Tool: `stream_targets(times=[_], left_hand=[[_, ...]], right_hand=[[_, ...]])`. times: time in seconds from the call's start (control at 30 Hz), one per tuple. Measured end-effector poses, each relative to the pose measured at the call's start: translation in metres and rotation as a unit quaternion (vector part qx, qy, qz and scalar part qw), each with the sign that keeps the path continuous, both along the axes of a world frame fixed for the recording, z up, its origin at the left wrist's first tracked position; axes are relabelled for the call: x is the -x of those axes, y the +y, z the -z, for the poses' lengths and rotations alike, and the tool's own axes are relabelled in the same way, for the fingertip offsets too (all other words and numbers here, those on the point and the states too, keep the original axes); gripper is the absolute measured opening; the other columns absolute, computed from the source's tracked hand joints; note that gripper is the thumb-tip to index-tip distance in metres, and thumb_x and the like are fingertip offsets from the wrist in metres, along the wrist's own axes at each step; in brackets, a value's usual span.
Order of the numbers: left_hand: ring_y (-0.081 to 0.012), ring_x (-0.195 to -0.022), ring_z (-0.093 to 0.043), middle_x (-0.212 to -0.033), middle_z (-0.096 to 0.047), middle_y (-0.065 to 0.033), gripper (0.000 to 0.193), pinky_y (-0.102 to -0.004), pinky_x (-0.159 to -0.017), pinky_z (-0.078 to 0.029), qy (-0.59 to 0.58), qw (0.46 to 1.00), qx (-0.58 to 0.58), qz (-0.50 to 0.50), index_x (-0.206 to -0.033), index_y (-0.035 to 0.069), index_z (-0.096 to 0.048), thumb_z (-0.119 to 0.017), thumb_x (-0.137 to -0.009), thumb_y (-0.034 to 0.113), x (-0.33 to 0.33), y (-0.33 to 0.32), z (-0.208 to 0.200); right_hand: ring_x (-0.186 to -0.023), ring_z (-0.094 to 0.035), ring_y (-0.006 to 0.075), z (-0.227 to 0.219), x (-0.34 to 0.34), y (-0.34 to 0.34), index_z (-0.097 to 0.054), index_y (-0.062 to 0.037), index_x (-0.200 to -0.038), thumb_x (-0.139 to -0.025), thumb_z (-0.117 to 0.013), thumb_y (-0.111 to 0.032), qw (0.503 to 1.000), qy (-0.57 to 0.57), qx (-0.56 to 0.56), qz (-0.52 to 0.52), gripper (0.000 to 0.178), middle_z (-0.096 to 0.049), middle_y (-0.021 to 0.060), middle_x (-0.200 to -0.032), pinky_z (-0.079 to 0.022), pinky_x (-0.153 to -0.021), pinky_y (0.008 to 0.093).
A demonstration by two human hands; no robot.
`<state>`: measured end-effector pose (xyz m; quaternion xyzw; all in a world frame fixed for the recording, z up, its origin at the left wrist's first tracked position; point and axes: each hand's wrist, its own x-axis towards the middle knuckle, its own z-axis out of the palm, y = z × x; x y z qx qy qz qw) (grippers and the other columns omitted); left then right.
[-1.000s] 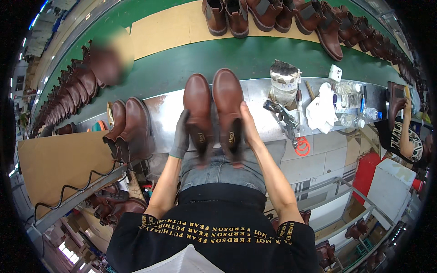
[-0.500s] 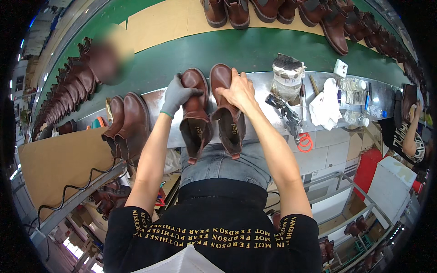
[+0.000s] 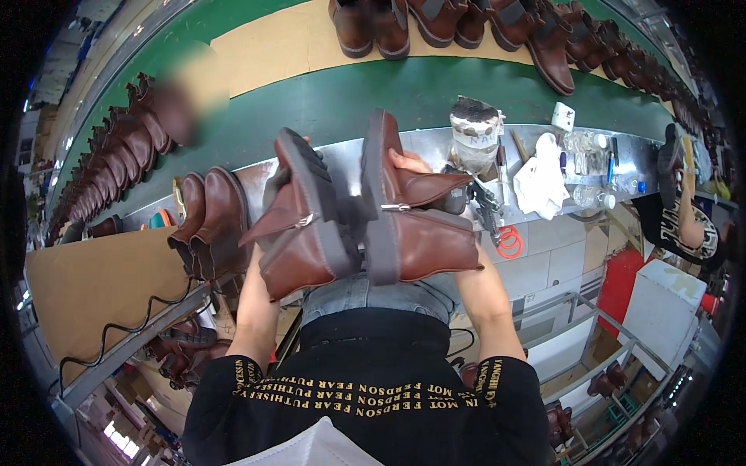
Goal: Inspecting, cleaning with a cloth, and applying a finish using a spray gun to leather boots on a factory production line.
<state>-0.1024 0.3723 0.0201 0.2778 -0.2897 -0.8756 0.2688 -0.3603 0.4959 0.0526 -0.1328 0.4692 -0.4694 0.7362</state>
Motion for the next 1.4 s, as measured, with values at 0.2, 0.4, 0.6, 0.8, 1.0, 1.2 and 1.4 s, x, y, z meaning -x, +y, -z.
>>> stream_targets(times=[0.2,0.4,0.6,0.8,1.0,1.2,1.4], left_hand=[[-0.0375,-0.108,-0.054,-0.121,-0.049,-0.0239,0.054,-0.0458,-0.085,-0.052,0.396,0.898,-0.168,0.088,-0.140,0.010,-0.033,-0.043,-0.095,0.039,0.034,0.027,-0.034],[-0.0376,-0.112,-0.051,-0.122,-0.046,-0.0266,0.051,-0.0395,-0.088,-0.053,0.382,0.888,-0.250,0.055,-0.139,0.011,-0.035,-0.039,-0.097,0.039,0.021,0.028,-0.015],[-0.0310,-0.113,-0.050,-0.117,-0.051,-0.0229,0.048,-0.0384,-0.092,-0.047,0.345,0.919,-0.161,0.103,-0.134,0.007,-0.040,-0.044,-0.095,0.034,0.028,0.024,-0.056],[-0.0293,-0.112,-0.050,-0.120,-0.050,-0.0193,0.052,-0.0383,-0.094,-0.044,0.137,0.976,-0.103,0.133,-0.135,0.006,-0.039,-0.051,-0.091,0.032,0.029,0.002,-0.062],[-0.0276,-0.111,-0.051,-0.124,-0.049,-0.0157,0.057,-0.0382,-0.095,-0.042,-0.080,0.989,0.008,0.123,-0.135,0.005,-0.038,-0.058,-0.087,0.029,0.023,-0.017,-0.067],[-0.0217,-0.110,-0.050,-0.118,-0.052,-0.0105,0.057,-0.0324,-0.097,-0.040,-0.211,0.968,0.079,0.111,-0.130,0.001,-0.041,-0.065,-0.084,0.025,0.030,-0.036,-0.072],[-0.0227,-0.109,-0.052,-0.119,-0.052,-0.0169,0.064,-0.0328,-0.094,-0.044,-0.261,0.937,0.221,-0.064,-0.128,-0.004,-0.037,-0.069,-0.082,0.025,0.048,-0.025,-0.010]], right_hand=[[-0.078,-0.065,0.0186,-0.042,-0.027,-0.007,-0.055,-0.0027,-0.117,-0.086,-0.063,-0.039,0.977,-0.203,-0.002,0.060,0.049,-0.065,0.0081,-0.087,-0.054,-0.069,0.0307],[-0.076,-0.066,0.0190,-0.081,-0.055,-0.011,-0.054,-0.0031,-0.118,-0.087,-0.061,-0.042,0.929,-0.359,0.016,0.089,0.049,-0.066,0.0089,-0.089,-0.055,-0.069,0.0313],[-0.077,-0.065,0.0191,-0.036,-0.032,-0.015,-0.058,-0.0052,-0.112,-0.086,-0.060,-0.046,0.950,-0.309,-0.006,0.039,0.048,-0.066,0.0092,-0.090,-0.055,-0.070,0.0323],[-0.077,-0.064,0.0203,0.025,0.019,-0.010,-0.061,-0.0071,-0.106,-0.085,-0.060,-0.052,0.975,-0.206,-0.076,-0.033,0.049,-0.066,0.0091,-0.091,-0.053,-0.070,0.0331],[-0.076,-0.063,0.0163,-0.025,0.016,-0.016,-0.062,-0.0072,-0.105,-0.083,-0.065,-0.046,0.994,0.046,-0.078,-0.058,0.045,-0.065,0.0067,-0.091,-0.050,-0.070,0.0294],[-0.086,-0.062,0.0115,-0.046,0.017,-0.039,-0.055,-0.0018,-0.119,-0.085,-0.067,-0.026,0.985,0.163,0.013,-0.046,0.044,-0.064,0.0047,-0.100,-0.050,-0.076,0.0267],[-0.111,-0.051,0.0417,-0.029,-0.029,-0.040,-0.036,0.0015,-0.137,-0.067,-0.073,-0.047,0.739,0.672,-0.027,-0.044,0.094,-0.049,0.0257,-0.123,-0.042,-0.096,0.0428]])
